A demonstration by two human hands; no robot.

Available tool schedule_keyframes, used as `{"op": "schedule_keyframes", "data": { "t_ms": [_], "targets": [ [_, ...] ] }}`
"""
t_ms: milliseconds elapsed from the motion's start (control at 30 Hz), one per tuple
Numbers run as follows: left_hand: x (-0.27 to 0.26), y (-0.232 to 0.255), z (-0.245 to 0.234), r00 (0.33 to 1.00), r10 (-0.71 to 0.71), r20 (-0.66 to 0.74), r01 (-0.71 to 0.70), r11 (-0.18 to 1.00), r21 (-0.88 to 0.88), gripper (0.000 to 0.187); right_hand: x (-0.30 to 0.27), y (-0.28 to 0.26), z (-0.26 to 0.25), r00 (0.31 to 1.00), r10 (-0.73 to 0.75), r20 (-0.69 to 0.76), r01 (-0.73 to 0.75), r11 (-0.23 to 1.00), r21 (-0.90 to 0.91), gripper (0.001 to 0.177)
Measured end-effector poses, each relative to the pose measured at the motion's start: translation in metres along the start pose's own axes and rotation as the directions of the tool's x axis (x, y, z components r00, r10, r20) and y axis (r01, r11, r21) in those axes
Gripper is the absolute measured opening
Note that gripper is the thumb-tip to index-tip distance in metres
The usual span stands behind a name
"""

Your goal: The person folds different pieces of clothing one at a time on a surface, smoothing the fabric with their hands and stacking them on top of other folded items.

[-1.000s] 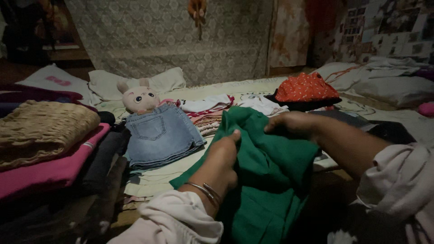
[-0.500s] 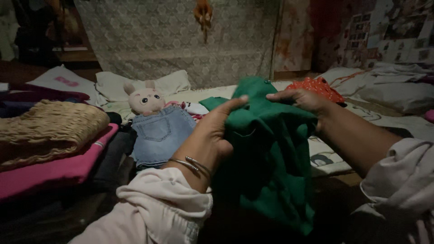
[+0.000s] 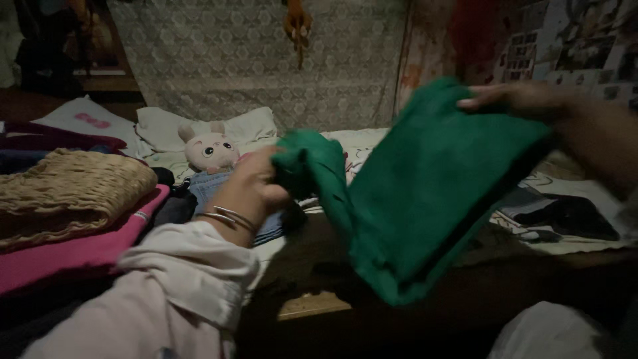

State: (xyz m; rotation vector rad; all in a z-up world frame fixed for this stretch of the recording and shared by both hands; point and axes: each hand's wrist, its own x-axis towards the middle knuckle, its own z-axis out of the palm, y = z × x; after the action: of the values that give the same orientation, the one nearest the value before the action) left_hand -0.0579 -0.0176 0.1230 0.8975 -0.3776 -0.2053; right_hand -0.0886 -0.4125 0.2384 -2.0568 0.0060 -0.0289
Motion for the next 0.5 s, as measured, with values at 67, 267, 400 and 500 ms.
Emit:
{"op": "schedule_keyframes", "data": {
  "t_ms": [67, 267, 400, 500],
  "targets": [
    [0.009, 0.014, -0.020, 0.998, -0.005, -0.058, 0.000, 0.997, -0.078, 0.024, -0.002, 0.015, -0.019, 0.975, 0.096, -0.202, -0.103, 0.994, -0.027, 0.086],
    [0.028, 0.039, -0.078, 0.975, 0.001, -0.224, -0.039, 0.985, -0.166, 0.019, 0.035, 0.053, -0.074, 0.974, 0.097, -0.204, -0.118, 0.989, -0.090, 0.087],
    [0.033, 0.043, -0.107, 0.927, 0.042, -0.372, -0.068, 0.996, -0.058, 0.016, 0.053, 0.123, -0.091, 0.975, 0.090, -0.205, -0.082, 0.996, 0.044, 0.070],
    [0.033, 0.040, -0.111, 0.841, 0.231, -0.490, -0.027, 0.922, 0.387, 0.028, 0.085, 0.187, -0.092, 0.974, 0.010, -0.228, -0.123, 0.862, -0.491, 0.055]
  ]
}}
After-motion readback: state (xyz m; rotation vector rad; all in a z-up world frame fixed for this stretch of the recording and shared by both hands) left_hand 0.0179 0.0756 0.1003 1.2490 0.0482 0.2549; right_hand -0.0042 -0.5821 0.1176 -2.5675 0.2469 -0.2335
